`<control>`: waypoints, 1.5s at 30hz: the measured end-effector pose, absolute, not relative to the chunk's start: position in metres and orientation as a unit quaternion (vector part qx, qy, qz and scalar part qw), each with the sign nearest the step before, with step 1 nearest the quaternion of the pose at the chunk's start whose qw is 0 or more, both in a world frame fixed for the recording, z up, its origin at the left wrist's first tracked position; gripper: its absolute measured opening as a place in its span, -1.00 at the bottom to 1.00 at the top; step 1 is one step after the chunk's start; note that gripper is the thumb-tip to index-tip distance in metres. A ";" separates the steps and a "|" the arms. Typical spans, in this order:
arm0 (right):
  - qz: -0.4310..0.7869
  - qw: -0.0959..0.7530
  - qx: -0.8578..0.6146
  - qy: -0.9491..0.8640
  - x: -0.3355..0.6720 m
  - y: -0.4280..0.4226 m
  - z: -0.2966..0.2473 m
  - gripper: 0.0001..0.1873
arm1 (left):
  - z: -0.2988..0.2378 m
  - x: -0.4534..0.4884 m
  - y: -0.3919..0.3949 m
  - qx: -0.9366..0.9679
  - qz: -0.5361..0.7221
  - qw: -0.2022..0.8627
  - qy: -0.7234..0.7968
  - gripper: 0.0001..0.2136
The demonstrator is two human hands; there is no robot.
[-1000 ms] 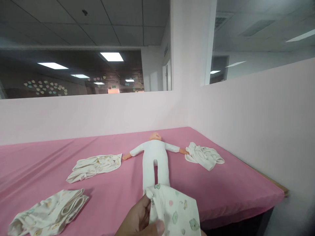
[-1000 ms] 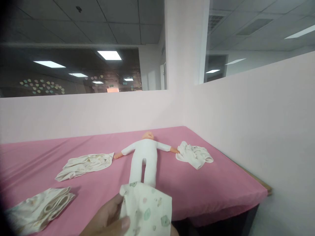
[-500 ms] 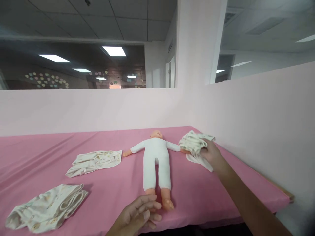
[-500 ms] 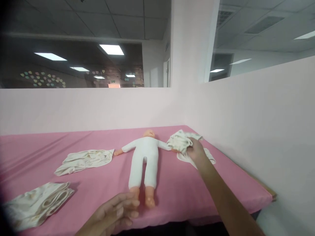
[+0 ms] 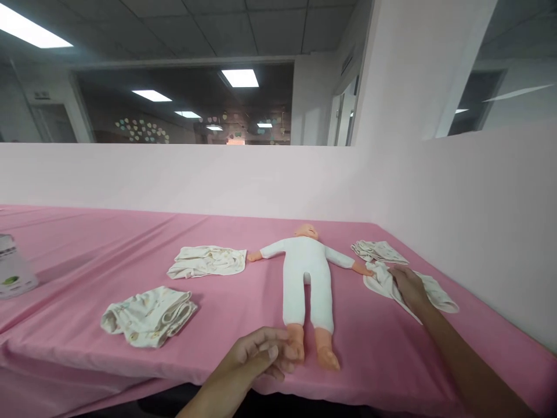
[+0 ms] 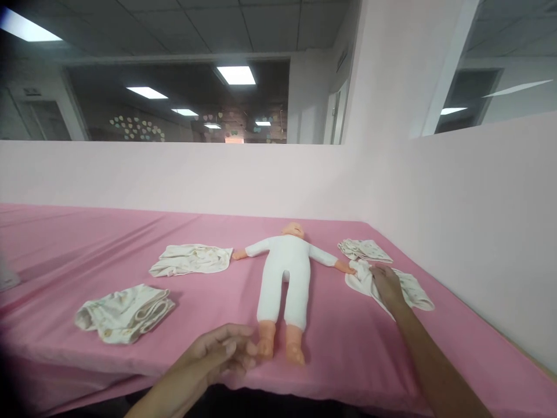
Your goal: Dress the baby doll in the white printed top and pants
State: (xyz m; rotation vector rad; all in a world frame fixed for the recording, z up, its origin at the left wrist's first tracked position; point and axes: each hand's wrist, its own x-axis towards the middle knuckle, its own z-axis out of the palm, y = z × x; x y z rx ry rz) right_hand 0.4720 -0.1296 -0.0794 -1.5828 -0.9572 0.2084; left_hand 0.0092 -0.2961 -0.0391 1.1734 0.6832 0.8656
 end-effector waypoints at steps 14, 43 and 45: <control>-0.033 0.370 -0.721 -0.584 0.457 -0.137 -0.088 -0.68 | -0.027 -0.125 -0.045 0.708 0.185 -0.047 0.680 -0.51; 0.234 0.513 -0.436 -0.701 0.214 -0.218 0.054 -0.28 | 0.142 -0.043 -0.164 0.708 0.480 0.374 0.358 -0.71; 0.296 0.496 -0.389 -0.718 0.196 -0.232 0.067 -0.41 | 0.141 -0.036 -0.179 0.735 0.421 0.420 0.326 -0.75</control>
